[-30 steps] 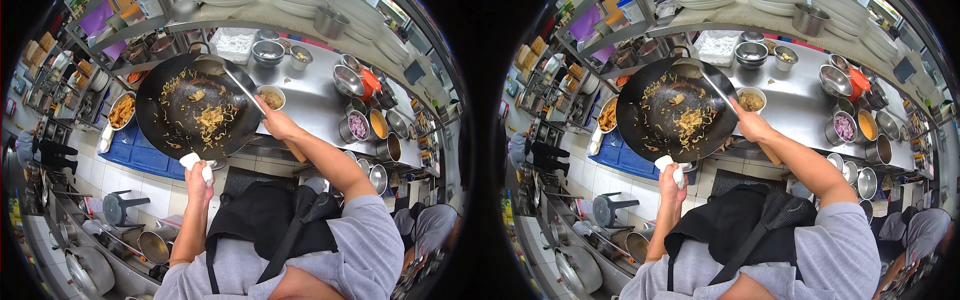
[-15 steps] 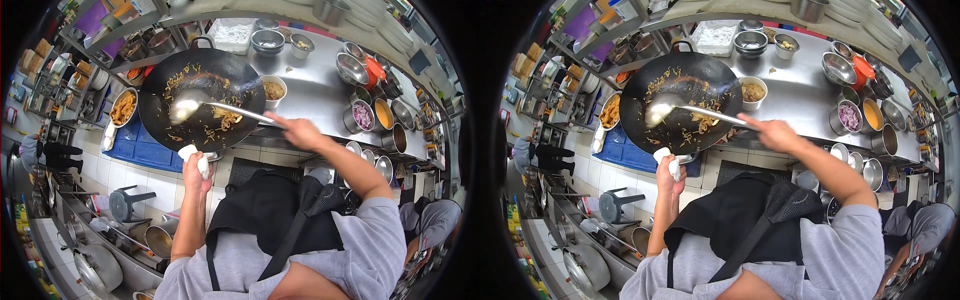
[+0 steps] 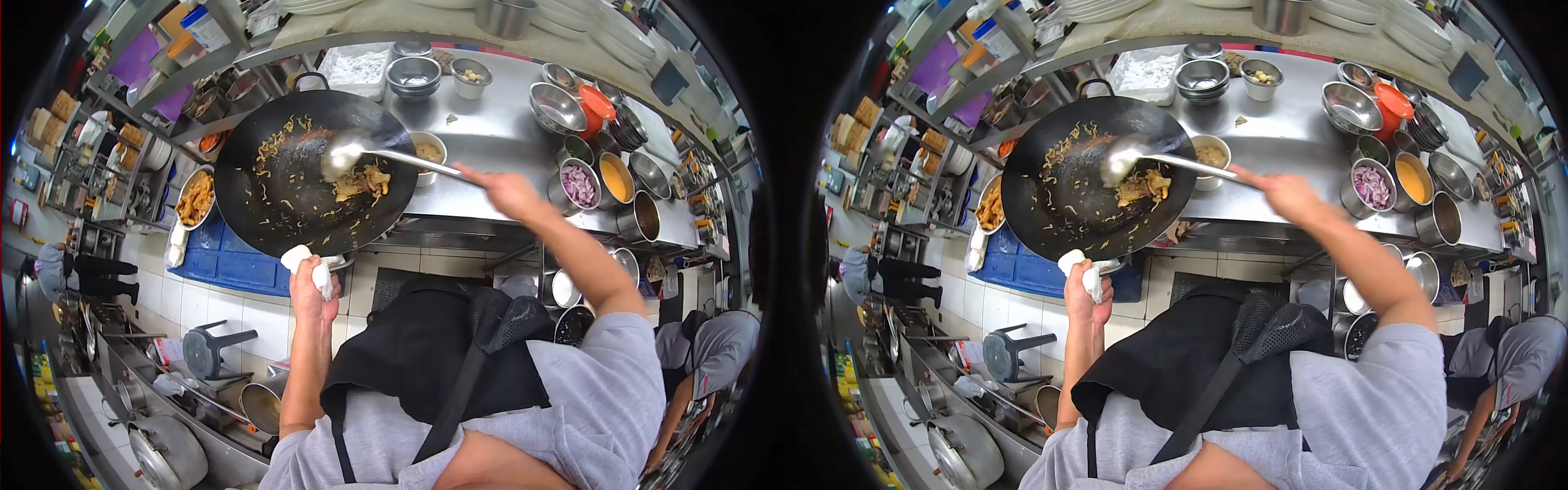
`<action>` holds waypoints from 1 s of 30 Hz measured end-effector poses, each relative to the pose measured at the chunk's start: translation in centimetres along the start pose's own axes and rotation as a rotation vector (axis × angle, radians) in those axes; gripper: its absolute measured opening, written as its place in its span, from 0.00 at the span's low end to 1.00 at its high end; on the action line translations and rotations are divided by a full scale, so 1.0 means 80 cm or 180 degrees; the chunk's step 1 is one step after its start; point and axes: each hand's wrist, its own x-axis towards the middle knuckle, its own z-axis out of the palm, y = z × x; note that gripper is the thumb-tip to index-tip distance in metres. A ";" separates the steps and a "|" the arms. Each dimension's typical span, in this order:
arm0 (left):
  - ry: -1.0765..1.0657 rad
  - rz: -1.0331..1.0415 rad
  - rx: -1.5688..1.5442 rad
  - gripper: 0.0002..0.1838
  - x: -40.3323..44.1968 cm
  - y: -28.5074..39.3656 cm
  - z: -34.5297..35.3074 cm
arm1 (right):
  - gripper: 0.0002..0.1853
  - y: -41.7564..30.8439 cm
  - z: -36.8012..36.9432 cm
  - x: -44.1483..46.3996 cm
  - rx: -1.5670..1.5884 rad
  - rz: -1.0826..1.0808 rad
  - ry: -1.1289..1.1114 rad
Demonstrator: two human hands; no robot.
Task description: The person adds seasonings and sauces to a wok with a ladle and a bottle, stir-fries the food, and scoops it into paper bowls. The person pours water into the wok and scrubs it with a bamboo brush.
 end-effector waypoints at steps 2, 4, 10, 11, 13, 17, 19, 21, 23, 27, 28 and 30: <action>0.0137 0.0065 0.0062 0.06 -0.004 -0.002 0.016 | 0.45 -0.046 0.007 0.008 0.0309 0.0338 -0.0449; 0.0114 0.0107 0.0069 0.06 -0.004 -0.005 0.023 | 0.45 -0.045 0.007 -0.002 0.0455 0.0495 -0.0686; 0.0299 0.0240 0.0145 0.07 0.008 -0.016 0.037 | 0.45 0.120 -0.015 -0.056 -0.0640 -0.0076 -0.0333; 0.0305 0.0263 0.0140 0.07 0.007 -0.019 0.042 | 0.45 0.120 -0.041 -0.051 -0.0889 -0.0126 -0.0266; 0.0371 0.0358 0.0242 0.07 0.004 -0.027 0.050 | 0.45 0.114 -0.068 -0.036 -0.0847 -0.0152 -0.0195; 0.0465 0.0455 0.0355 0.06 0.001 -0.039 0.068 | 0.46 0.076 -0.033 0.002 -0.0169 0.0067 -0.0268; 0.0492 0.0444 0.0347 0.06 0.002 -0.042 0.066 | 0.46 0.057 0.005 0.014 0.0278 0.0177 -0.0192; 0.0466 0.0477 0.0344 0.08 -0.005 -0.043 0.079 | 0.45 0.052 0.006 0.008 0.0378 0.0297 -0.0375; 0.0573 0.0552 0.0264 0.07 -0.004 -0.045 0.086 | 0.43 0.077 0.018 -0.003 0.0121 0.0102 -0.0370; 0.0695 0.0666 0.0329 0.07 0.008 -0.049 0.094 | 0.44 0.149 0.007 -0.039 -0.0295 -0.0147 -0.0165; 0.0639 0.0715 0.0351 0.07 0.012 -0.052 0.092 | 0.44 0.158 -0.007 -0.044 -0.0454 -0.0098 -0.0226; 0.0800 0.0806 0.0426 0.07 0.018 -0.059 0.102 | 0.43 0.176 -0.025 -0.048 -0.0639 -0.0219 -0.0080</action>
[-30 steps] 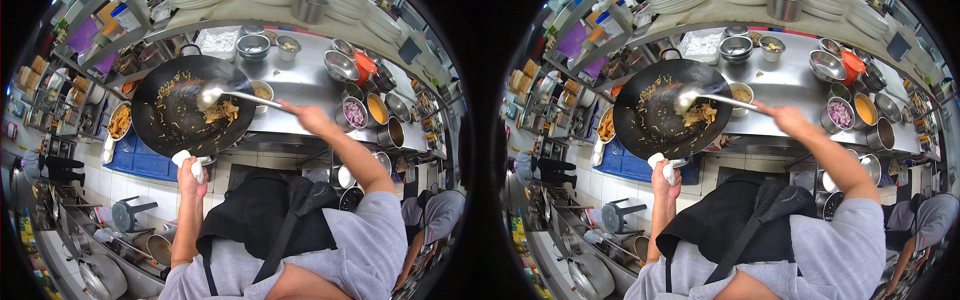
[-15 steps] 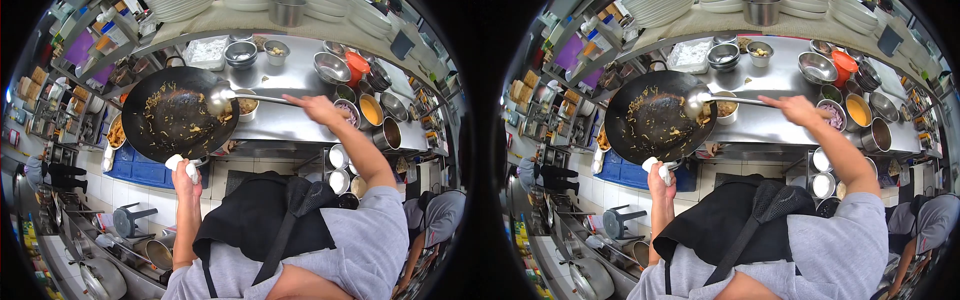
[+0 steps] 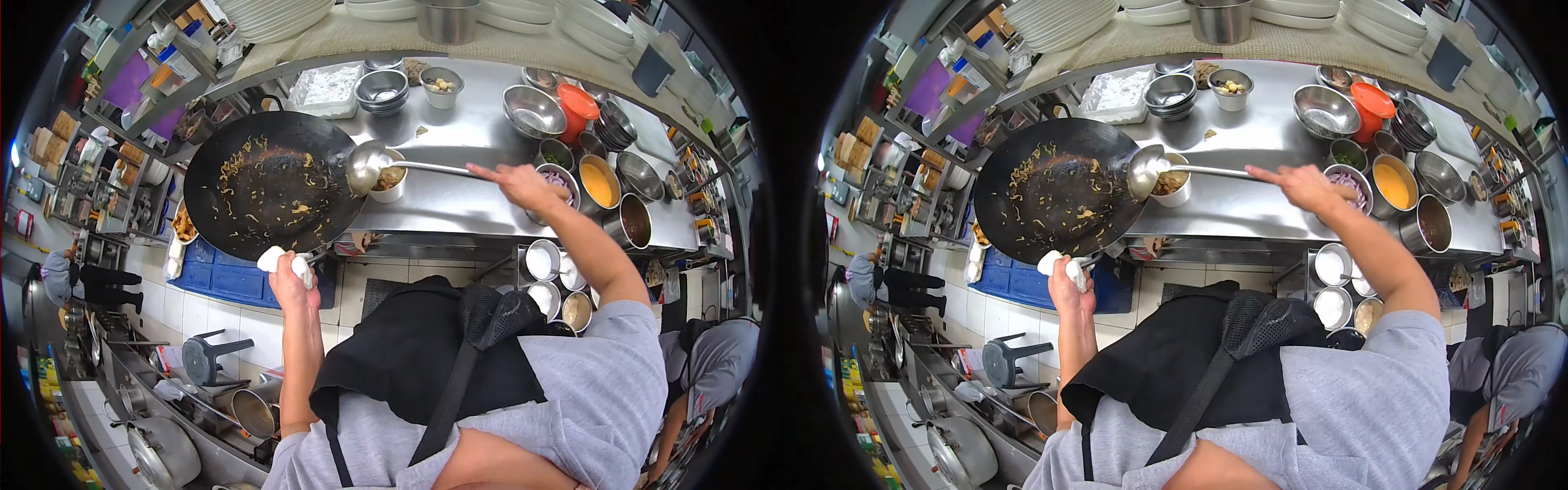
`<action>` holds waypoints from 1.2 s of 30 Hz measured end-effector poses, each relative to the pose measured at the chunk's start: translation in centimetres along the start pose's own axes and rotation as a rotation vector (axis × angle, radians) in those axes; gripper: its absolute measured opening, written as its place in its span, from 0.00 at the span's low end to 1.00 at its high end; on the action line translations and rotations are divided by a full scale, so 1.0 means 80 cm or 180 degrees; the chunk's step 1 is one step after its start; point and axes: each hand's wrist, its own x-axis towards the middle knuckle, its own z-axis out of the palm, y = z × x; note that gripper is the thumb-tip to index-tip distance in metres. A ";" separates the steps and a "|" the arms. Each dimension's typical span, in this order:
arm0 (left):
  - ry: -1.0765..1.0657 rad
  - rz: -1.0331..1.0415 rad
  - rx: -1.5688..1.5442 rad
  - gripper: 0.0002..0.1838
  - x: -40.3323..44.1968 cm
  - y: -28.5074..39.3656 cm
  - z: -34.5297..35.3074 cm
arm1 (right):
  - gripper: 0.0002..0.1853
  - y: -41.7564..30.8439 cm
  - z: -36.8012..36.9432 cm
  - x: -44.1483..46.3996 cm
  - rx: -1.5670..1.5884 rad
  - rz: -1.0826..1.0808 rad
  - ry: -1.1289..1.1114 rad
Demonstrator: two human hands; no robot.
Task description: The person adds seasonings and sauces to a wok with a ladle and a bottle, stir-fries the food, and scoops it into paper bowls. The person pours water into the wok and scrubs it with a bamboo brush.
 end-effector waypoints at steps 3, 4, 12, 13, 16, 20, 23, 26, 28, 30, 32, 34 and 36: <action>0.0090 0.0235 0.0133 0.09 0.010 -0.015 -0.001 | 0.43 0.017 -0.038 -0.003 -0.0398 -0.0034 0.0070; 0.0110 0.0267 0.0196 0.07 0.011 -0.016 0.001 | 0.43 0.021 -0.051 -0.005 -0.0595 0.0020 -0.0017; 0.0030 0.0349 0.0258 0.06 0.003 -0.009 0.008 | 0.44 -0.036 -0.077 0.015 0.0151 0.0040 -0.0154; 0.0020 0.0264 0.0201 0.06 0.000 -0.005 0.009 | 0.47 -0.051 -0.055 0.030 0.0185 -0.0081 -0.0002; 0.0053 0.0079 0.0056 0.07 -0.006 0.006 0.009 | 0.44 -0.106 -0.006 0.063 0.0806 -0.0176 -0.0079; -0.0039 -0.0100 -0.0194 0.08 -0.005 0.014 -0.003 | 0.43 -0.093 0.036 0.049 0.0867 -0.0304 0.0028; -0.0080 -0.0086 -0.0271 0.07 -0.002 0.017 -0.010 | 0.44 -0.034 0.006 0.017 0.0477 -0.0096 -0.0200; -0.0018 0.0036 -0.0107 0.07 0.001 0.016 -0.014 | 0.45 0.003 -0.042 -0.006 -0.0221 0.0048 -0.0148; -0.0003 0.0109 0.0022 0.07 0.008 0.013 -0.016 | 0.45 0.017 -0.063 -0.014 -0.0428 0.0093 -0.0088; 0.0045 0.0095 0.0043 0.07 0.015 0.011 -0.026 | 0.45 0.022 -0.076 -0.022 -0.0566 0.0071 0.0054; 0.0032 -0.0010 -0.0046 0.07 0.015 0.015 -0.030 | 0.45 0.012 -0.072 -0.034 -0.0486 0.0165 0.0093; 0.0056 -0.0132 -0.0217 0.07 0.008 0.022 -0.027 | 0.42 -0.004 -0.066 -0.050 -0.0177 0.0292 0.0100; -0.0077 -0.0280 -0.0295 0.07 0.011 0.023 -0.037 | 0.40 -0.026 -0.051 -0.065 0.0275 0.0530 0.0164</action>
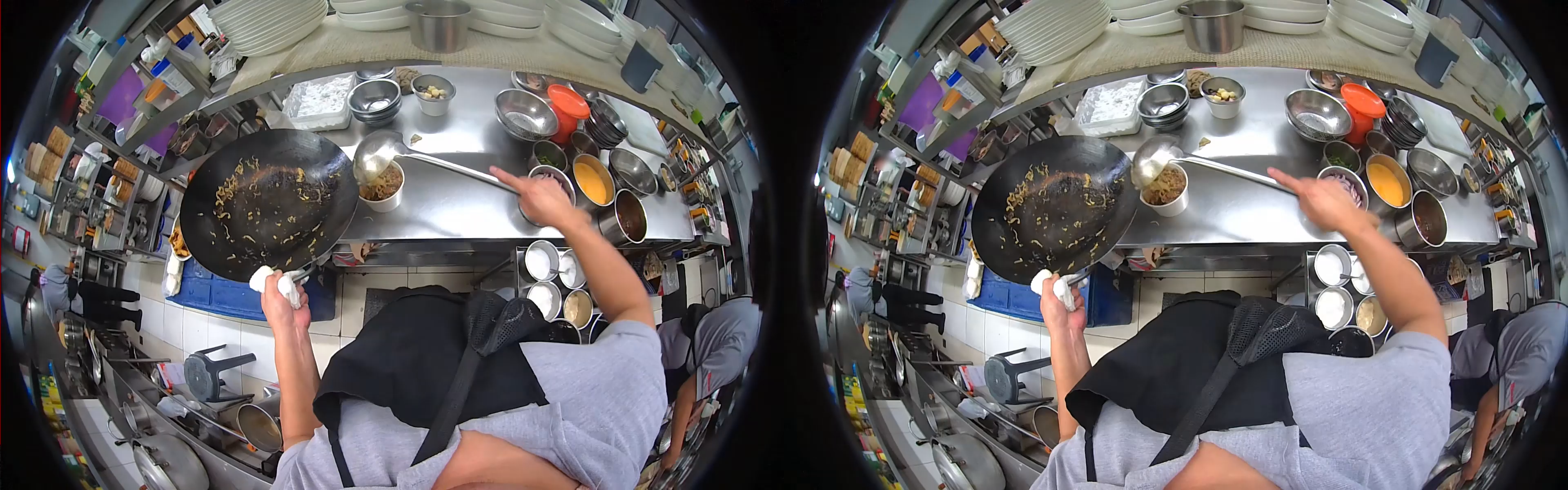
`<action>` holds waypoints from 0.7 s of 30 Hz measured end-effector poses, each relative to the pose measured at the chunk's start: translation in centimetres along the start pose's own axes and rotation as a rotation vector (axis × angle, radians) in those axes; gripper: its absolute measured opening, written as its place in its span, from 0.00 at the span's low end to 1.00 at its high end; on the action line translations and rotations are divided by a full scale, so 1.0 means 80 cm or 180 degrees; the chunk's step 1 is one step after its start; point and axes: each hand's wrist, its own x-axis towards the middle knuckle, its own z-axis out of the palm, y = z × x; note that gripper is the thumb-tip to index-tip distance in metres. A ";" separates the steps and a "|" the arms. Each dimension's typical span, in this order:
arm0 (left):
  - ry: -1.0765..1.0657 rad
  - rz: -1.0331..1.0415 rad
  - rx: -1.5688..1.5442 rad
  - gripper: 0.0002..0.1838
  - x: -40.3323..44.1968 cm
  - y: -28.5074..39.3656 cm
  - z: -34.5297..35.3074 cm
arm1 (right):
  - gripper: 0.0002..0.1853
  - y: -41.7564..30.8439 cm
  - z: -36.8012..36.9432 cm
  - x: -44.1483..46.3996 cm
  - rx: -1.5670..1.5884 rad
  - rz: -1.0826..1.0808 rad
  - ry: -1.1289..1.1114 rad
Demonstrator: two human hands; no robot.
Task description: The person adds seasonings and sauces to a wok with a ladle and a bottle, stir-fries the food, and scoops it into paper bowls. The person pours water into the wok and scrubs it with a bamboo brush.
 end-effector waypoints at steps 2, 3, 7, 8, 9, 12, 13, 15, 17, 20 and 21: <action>-0.0073 -0.0215 -0.0054 0.06 -0.007 0.007 0.002 | 0.35 -0.016 0.019 -0.017 0.0742 0.0353 -0.0006; -0.0169 -0.0290 -0.0104 0.07 -0.007 0.007 -0.003 | 0.32 -0.022 0.031 -0.026 0.1022 0.0479 -0.0052; -0.0415 -0.0779 -0.0140 0.09 -0.019 0.021 -0.001 | 0.24 -0.071 0.080 -0.053 0.2429 0.0477 0.0071; -0.0571 -0.0890 -0.0152 0.09 -0.015 0.026 0.010 | 0.24 -0.089 0.086 -0.052 0.3058 0.0574 -0.0170; -0.0706 -0.1013 -0.0168 0.09 -0.019 0.028 0.016 | 0.23 -0.105 0.089 -0.053 0.3687 0.0660 -0.0432; -0.1030 -0.1246 0.0115 0.12 0.003 0.034 0.030 | 0.19 -0.135 0.077 -0.056 0.4820 0.1038 -0.0647; -0.1145 -0.1432 0.0200 0.13 0.013 0.038 0.039 | 0.19 -0.142 0.079 -0.059 0.4856 0.1146 -0.0536; -0.1375 -0.1638 0.0344 0.12 0.037 0.038 0.055 | 0.19 -0.157 0.080 -0.072 0.4603 0.1186 -0.0353; -0.1641 -0.1889 0.0427 0.10 0.063 0.031 0.073 | 0.19 -0.178 0.088 -0.093 0.4664 0.1436 -0.0125; -0.2079 -0.2220 0.0733 0.11 0.099 0.020 0.090 | 0.20 -0.237 0.087 -0.127 0.4579 0.1932 0.0137; -0.2213 -0.2381 0.0853 0.11 0.107 0.017 0.095 | 0.20 -0.262 0.089 -0.136 0.4587 0.2131 0.0324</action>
